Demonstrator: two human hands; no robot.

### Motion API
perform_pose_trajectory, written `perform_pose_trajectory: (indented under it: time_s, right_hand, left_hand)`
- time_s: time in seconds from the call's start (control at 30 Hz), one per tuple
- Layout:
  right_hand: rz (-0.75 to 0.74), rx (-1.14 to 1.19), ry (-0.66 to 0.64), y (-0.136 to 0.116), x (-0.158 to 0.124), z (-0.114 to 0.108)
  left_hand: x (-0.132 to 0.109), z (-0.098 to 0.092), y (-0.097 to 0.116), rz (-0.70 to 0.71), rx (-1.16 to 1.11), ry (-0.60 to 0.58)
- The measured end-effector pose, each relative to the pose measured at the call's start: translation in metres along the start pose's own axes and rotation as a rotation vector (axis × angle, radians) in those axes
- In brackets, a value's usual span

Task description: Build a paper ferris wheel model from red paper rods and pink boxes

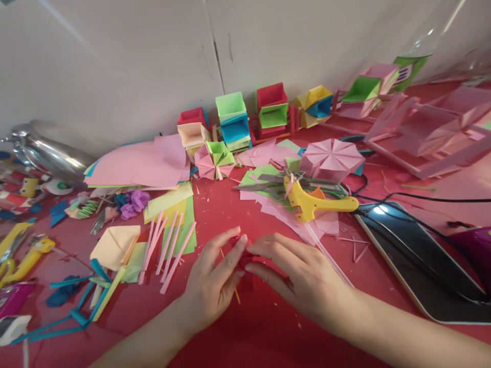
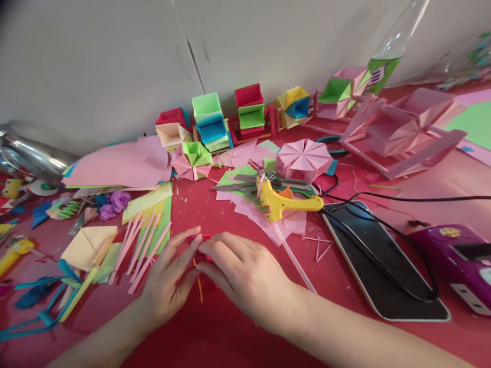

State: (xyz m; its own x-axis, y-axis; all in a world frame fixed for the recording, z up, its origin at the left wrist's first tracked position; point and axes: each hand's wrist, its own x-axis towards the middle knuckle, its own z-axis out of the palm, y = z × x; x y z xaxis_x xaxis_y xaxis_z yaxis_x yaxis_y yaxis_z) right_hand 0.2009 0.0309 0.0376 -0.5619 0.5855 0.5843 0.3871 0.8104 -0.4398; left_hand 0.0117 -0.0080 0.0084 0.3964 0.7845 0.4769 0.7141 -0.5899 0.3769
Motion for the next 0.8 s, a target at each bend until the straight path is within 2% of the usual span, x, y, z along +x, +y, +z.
perform_pose_trajectory:
  time_s: [0.2,0.3,0.4,0.47,0.53,0.67,0.8]
  right_hand:
    - [-0.098,-0.062,0.019,-0.001,0.001,0.0]
    - [-0.091,-0.046,-0.002,-0.001,0.002,0.002]
    - [-0.028,0.003,-0.041,0.0,0.001,0.004]
    - [0.022,0.024,-0.047,0.002,0.002,0.003]
    - [0.058,0.049,-0.035,0.004,0.003,0.002]
    - [0.156,0.115,-0.048,0.007,0.006,-0.002]
    - [0.209,0.128,-0.054,0.008,0.007,-0.005]
  left_hand:
    - [0.0,0.002,-0.003,0.021,-0.026,0.08]
    - [0.0,0.005,-0.004,0.058,-0.089,0.145]
    - [0.001,0.007,-0.004,-0.114,-0.281,0.139]
    - [0.001,0.006,-0.005,-0.252,-0.433,0.095]
    - [0.002,0.004,-0.009,-0.304,-0.554,0.025]
    - [0.004,-0.006,-0.023,-0.329,-0.712,-0.194]
    - [0.004,-0.019,-0.038,-0.306,-0.734,-0.401]
